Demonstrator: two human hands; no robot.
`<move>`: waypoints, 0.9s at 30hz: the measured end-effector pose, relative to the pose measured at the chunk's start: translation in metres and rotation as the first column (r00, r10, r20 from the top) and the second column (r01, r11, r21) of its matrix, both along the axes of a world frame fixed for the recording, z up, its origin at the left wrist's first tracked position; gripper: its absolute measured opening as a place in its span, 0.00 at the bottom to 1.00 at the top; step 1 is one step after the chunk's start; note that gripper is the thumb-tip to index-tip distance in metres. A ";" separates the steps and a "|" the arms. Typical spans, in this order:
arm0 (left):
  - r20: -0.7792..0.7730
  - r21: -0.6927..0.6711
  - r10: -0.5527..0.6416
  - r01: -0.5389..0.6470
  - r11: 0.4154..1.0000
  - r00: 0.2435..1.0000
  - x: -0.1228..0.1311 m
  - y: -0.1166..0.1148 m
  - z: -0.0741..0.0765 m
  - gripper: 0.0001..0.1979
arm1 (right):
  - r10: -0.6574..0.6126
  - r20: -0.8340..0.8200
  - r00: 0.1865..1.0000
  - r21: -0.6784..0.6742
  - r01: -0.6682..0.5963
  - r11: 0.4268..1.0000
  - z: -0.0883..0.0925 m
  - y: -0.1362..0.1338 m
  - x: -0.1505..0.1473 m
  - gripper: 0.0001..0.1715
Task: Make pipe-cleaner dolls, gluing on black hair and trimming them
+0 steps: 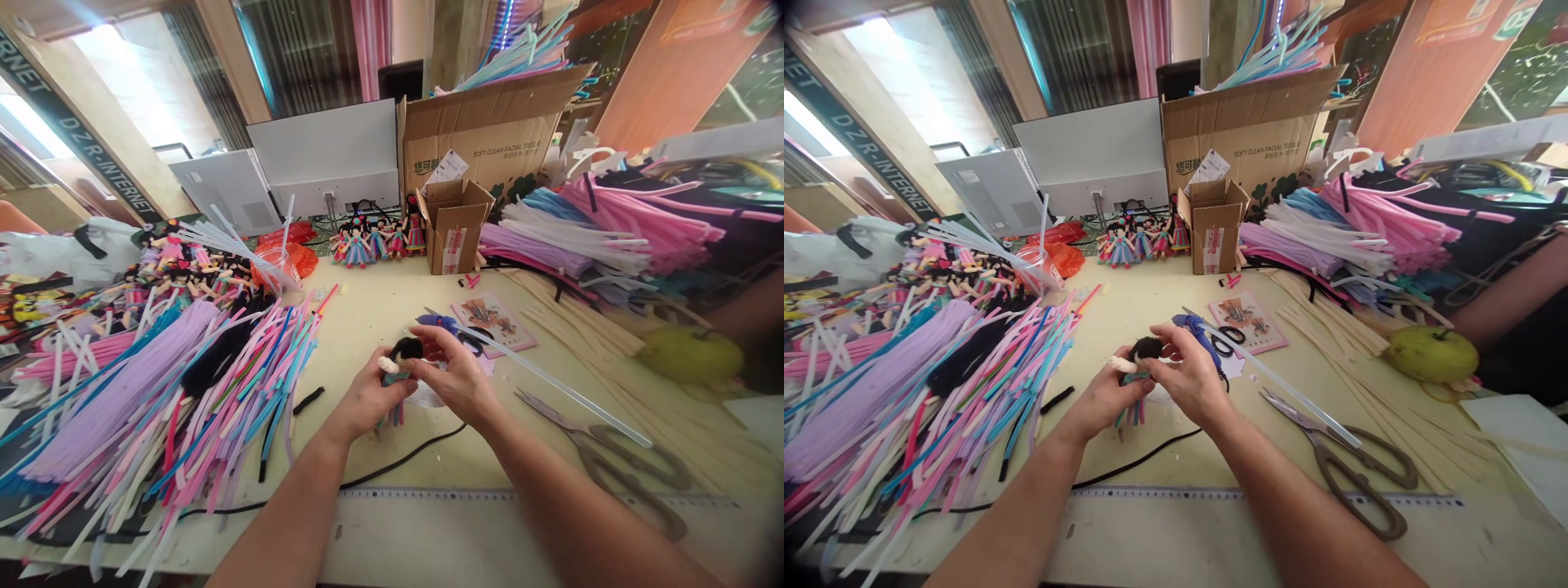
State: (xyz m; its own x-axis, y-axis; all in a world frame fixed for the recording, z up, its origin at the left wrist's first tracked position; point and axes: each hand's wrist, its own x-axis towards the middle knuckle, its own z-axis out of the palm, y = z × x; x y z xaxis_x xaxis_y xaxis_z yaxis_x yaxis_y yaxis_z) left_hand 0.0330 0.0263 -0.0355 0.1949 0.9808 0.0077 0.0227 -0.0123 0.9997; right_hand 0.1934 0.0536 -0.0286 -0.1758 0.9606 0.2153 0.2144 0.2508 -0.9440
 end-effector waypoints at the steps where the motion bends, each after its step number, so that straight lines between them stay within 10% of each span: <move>1: 0.025 -0.003 -0.016 0.017 1.000 1.000 0.000 -0.001 0.001 0.20 | 0.002 -0.005 1.000 0.001 -0.002 1.000 -0.001 0.000 0.000 0.26; 13: 0.440 -0.317 0.012 0.143 0.937 0.898 -0.011 -0.001 -0.003 0.16 | 0.028 -0.047 0.998 0.085 -0.024 0.996 0.003 0.002 0.009 0.18; 27: 0.354 -0.343 -0.032 0.161 0.925 0.935 -0.007 -0.002 -0.001 0.18 | 0.032 -0.058 0.998 0.093 -0.027 0.995 0.003 0.000 0.007 0.15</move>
State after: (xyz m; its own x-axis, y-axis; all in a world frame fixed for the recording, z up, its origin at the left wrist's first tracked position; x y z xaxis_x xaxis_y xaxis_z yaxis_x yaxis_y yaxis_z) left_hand 0.0264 0.0247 -0.0367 0.3380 0.9043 -0.2607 -0.2970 0.3653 0.8822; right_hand 0.2008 0.0535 -0.0259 -0.1882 0.9308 0.3132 0.1497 0.3424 -0.9276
